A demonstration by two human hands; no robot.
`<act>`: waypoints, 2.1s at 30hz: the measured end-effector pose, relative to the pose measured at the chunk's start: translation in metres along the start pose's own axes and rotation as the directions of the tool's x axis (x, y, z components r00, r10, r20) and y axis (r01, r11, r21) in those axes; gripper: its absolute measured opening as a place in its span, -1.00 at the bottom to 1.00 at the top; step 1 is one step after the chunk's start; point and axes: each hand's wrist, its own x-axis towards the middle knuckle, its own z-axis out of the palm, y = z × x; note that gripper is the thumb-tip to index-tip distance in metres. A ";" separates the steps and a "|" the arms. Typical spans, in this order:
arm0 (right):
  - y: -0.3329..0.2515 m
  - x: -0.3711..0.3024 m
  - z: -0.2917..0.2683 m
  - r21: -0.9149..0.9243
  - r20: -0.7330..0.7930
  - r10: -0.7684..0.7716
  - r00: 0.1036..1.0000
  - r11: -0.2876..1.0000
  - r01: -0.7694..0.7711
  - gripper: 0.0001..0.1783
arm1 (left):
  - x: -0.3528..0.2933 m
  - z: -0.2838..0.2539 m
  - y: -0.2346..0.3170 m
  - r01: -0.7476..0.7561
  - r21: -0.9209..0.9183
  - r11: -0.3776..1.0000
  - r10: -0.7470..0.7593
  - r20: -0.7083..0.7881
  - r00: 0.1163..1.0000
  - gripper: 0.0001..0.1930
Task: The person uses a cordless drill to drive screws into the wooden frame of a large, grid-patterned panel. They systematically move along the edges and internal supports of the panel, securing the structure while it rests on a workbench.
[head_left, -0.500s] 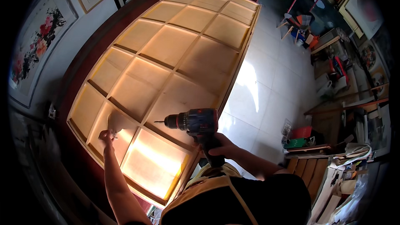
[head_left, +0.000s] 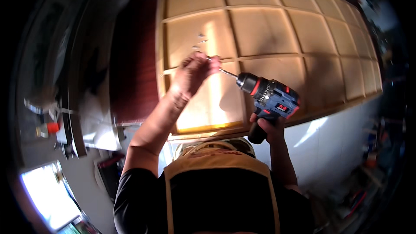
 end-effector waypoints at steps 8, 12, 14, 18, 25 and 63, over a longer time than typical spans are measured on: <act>0.017 0.016 0.027 -0.219 0.183 0.048 0.982 0.976 -0.007 -0.61 | -0.064 -0.022 -0.007 -0.084 -0.228 0.970 0.061 -0.105 0.993 -0.87; 0.017 0.021 0.049 -0.217 0.129 0.068 0.989 0.976 -0.039 -0.60 | -0.077 -0.032 -0.002 -0.118 -0.215 0.970 0.081 -0.173 0.982 -0.85; 0.016 0.023 0.054 -0.211 0.132 0.093 0.987 0.975 -0.064 -0.59 | -0.082 -0.035 -0.001 -0.147 -0.215 0.965 0.106 -0.189 0.976 -0.85; 0.014 0.029 0.061 -0.239 0.173 0.113 0.978 0.969 -0.069 -0.59 | -0.085 -0.037 0.006 -0.196 -0.209 0.958 0.160 -0.177 0.971 -0.84; 0.009 0.038 0.064 -0.227 0.259 0.090 0.962 0.974 -0.030 -0.61 | -0.085 -0.039 0.017 -0.193 -0.139 0.971 0.164 -0.198 0.966 -0.83; -0.003 0.078 0.088 -0.192 0.252 0.107 0.962 0.980 -0.059 -0.57 | -0.034 -0.028 0.072 -0.246 0.318 0.916 0.272 -0.042 0.961 -0.81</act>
